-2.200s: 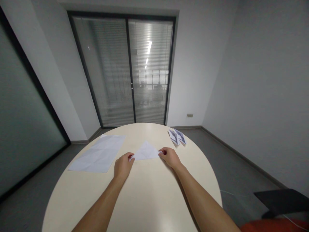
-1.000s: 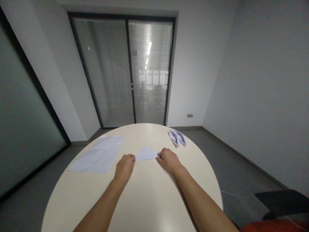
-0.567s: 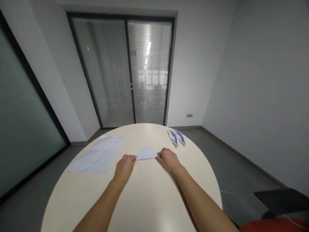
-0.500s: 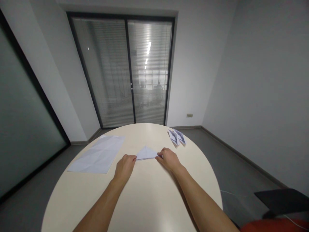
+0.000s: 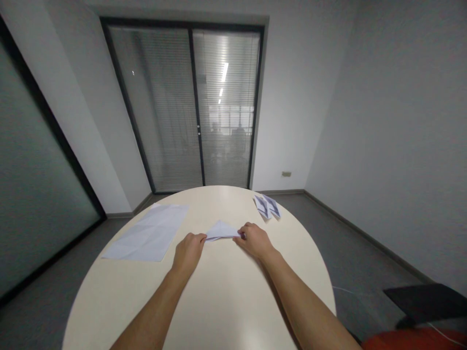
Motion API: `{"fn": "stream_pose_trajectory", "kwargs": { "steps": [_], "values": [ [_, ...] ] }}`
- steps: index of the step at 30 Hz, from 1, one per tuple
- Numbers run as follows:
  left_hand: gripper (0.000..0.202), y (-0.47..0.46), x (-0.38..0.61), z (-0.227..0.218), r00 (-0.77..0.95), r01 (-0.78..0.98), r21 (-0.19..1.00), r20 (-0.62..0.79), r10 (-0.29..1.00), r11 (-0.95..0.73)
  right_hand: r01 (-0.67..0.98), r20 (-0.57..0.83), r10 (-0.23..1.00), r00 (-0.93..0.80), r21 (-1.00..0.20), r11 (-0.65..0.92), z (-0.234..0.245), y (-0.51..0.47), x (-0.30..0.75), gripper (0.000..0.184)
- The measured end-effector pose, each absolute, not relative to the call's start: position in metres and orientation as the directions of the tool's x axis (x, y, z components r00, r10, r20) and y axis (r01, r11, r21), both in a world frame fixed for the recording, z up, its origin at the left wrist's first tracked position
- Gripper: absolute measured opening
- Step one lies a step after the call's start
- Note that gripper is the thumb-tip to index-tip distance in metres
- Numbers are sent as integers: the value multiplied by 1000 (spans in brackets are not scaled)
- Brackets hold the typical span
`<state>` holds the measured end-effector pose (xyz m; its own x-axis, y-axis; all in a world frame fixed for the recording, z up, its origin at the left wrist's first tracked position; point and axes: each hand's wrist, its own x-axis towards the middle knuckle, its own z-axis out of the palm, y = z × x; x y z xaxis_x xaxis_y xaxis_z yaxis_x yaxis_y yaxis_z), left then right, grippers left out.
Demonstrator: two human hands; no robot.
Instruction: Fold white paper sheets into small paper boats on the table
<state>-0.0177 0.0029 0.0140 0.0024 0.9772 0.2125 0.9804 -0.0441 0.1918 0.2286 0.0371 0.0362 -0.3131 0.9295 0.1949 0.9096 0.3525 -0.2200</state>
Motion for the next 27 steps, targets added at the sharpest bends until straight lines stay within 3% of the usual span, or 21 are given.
{"fn": "stream_pose_trajectory", "kwargs": {
  "steps": [15, 27],
  "values": [
    [32, 3, -18, 13, 5, 982, 183, 224, 974, -47, 913, 189, 937, -294, -234, 334, 36, 37, 228, 21],
    [32, 3, -17, 14, 9, 981, 188, 231, 973, -54, 908, 201, 937, -287, -255, 333, 34, 39, 230, 39]
  ]
}}
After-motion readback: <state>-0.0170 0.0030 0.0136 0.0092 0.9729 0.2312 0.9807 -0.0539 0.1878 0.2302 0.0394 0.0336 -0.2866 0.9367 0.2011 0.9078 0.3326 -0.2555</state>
